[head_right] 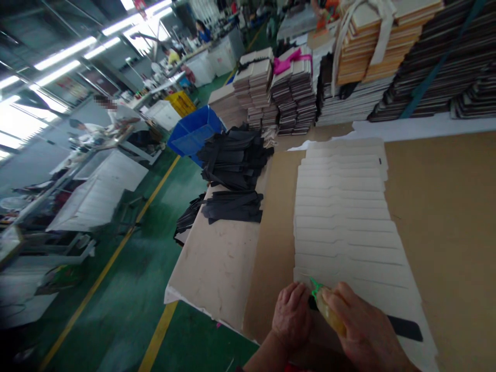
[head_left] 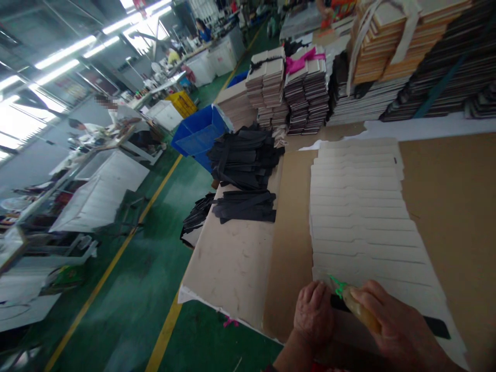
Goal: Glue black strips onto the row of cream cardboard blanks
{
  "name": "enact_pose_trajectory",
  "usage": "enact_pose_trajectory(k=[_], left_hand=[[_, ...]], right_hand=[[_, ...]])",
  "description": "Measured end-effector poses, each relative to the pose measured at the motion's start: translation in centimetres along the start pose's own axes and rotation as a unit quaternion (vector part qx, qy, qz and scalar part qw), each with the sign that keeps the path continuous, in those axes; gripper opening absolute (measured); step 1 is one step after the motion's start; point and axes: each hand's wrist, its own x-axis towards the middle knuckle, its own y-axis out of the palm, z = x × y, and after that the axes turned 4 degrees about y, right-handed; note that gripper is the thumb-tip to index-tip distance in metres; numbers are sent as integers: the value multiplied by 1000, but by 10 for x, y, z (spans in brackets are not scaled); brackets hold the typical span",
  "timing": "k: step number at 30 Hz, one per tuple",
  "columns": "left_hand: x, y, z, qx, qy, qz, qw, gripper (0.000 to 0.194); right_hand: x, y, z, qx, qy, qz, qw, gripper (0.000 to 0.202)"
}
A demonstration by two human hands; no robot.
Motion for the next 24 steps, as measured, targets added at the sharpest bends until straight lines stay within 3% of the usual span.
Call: enact_pose_trajectory(k=[11,24], left_hand=[[1,1,0,39,10,-74,996,58],[2,-4,4,70,27,-91,993,55]], right_hand=[[-15,-14,-12,-54,10,-13,998,38],[-31,-23,-23,-58,53,-49,996,33]])
